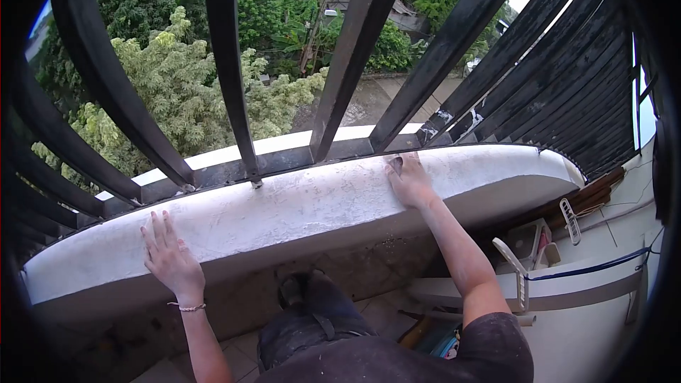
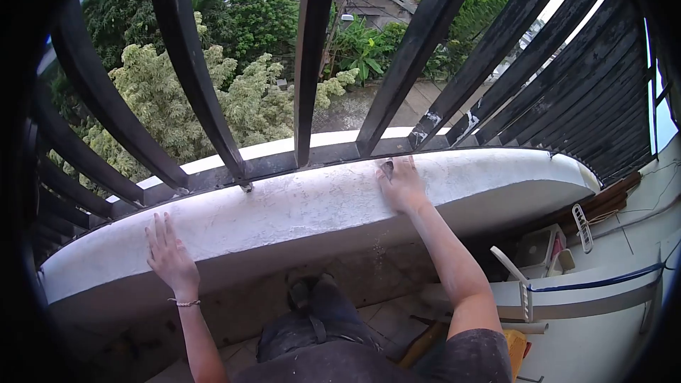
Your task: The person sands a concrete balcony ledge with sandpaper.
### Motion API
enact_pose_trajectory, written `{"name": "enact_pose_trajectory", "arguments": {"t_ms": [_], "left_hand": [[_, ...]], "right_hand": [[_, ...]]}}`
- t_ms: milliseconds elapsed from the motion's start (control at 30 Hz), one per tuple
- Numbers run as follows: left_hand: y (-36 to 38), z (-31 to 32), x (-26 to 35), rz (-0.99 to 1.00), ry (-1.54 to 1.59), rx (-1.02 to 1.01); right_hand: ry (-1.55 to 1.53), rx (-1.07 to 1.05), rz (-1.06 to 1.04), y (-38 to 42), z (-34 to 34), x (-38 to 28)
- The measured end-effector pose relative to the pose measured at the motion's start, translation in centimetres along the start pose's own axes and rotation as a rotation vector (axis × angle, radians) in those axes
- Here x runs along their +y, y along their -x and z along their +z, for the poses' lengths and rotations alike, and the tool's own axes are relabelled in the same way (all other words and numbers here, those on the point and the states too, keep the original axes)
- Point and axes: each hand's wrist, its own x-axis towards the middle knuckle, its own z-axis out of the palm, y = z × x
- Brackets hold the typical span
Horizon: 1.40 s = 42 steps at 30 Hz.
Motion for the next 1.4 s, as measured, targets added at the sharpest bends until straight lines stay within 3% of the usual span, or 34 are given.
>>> {"name": "enact_pose_trajectory", "arguments": {"t_ms": [67, 133, 200, 267, 367, 467, 567, 633, 667, 700, 733, 767, 833, 1033, 1167, 1233, 1300, 1367, 1400], "left_hand": [[0.1, 0.0, -0.1, 0.0, 0.022, 0.021], [0.2, 0.1, 0.0, -0.002, 0.042, 0.039], [0.2, 0.0, -0.1, -0.006, 0.06, 0.036], [0.3, 0.0, -0.4, -0.005, 0.084, 0.031], [0.0, -0.1, -0.7, 0.0, 0.105, 0.019], [0.0, -0.3, -0.8, 0.005, 0.118, 0.007], [-0.1, -0.2, -0.8, 0.014, 0.128, 0.0], [-0.1, 0.0, -1.0, 0.045, 0.131, 0.015], [-0.1, 0.3, -1.3, 0.065, 0.134, 0.032], [0.0, 0.4, -1.4, 0.084, 0.135, 0.043], [0.1, 0.3, -1.6, 0.09, 0.146, 0.025], [0.0, 0.1, -1.7, 0.096, 0.156, 0.009], [-0.2, 0.0, -1.9, 0.11, 0.163, 0.01], [0.1, 1.0, -2.6, 0.235, 0.41, 0.176], [0.3, 1.3, -3.0, 0.271, 0.594, 0.266], [0.9, 1.5, -3.2, 0.258, 0.797, 0.31], [1.5, 3.5, -3.2, 0.218, 1.03, 0.495], [1.4, 3.6, -3.0, 0.149, 1.196, 0.662], [1.4, 3.6, -3.4, 0.126, 1.169, 0.638]], "right_hand": [[0.037, -0.43, 0.118, -3.6, -2.5, -3.4], [-0.019, -0.147, -0.146, -5.2, 3.4, -5.0], [0.021, -0.685, -0.019, -4.6, -3.2, -13.9], [-0.07, -0.335, -0.309, -0.3, -2.9, -15.6], [-0.121, 0.053, -0.529, 3.3, -1.0, -12.1], [0.052, 0.119, -0.429, 1.3, 0.5, -7.7], [0.008, -0.416, -0.032, -2.6, -3.7, -12.8], [0.113, -0.315, -0.326, -4.2, 0.8, -14.1], [-0.006, -0.316, -0.207, -3.7, 0.3, -16.9], [-0.041, -0.355, -0.227, -2.5, -1.5, -19.4], [-0.162, -0.12, -0.299, -0.4, -1.0, -19.9], [-0.143, -0.276, -0.376, 0.7, -2.1, -20.0], [-0.094, -0.128, -0.566, 3.7, -0.8, -18.5], [0.119, -0.28, -1.046, 4.1, -4.0, -18.4], [-0.009, -0.34, -1.254, 2.8, -3.2, -22.7], [-0.115, -0.301, -1.19, 2.2, -1.9, -26.3], [-0.25, -0.259, -1.078, 1.0, -0.4, -29.5], [-0.295, -0.484, -0.804, -0.5, -0.6, -33.1], [-0.312, -0.589, -0.665, -1.2, -0.8, -34.8]]}}
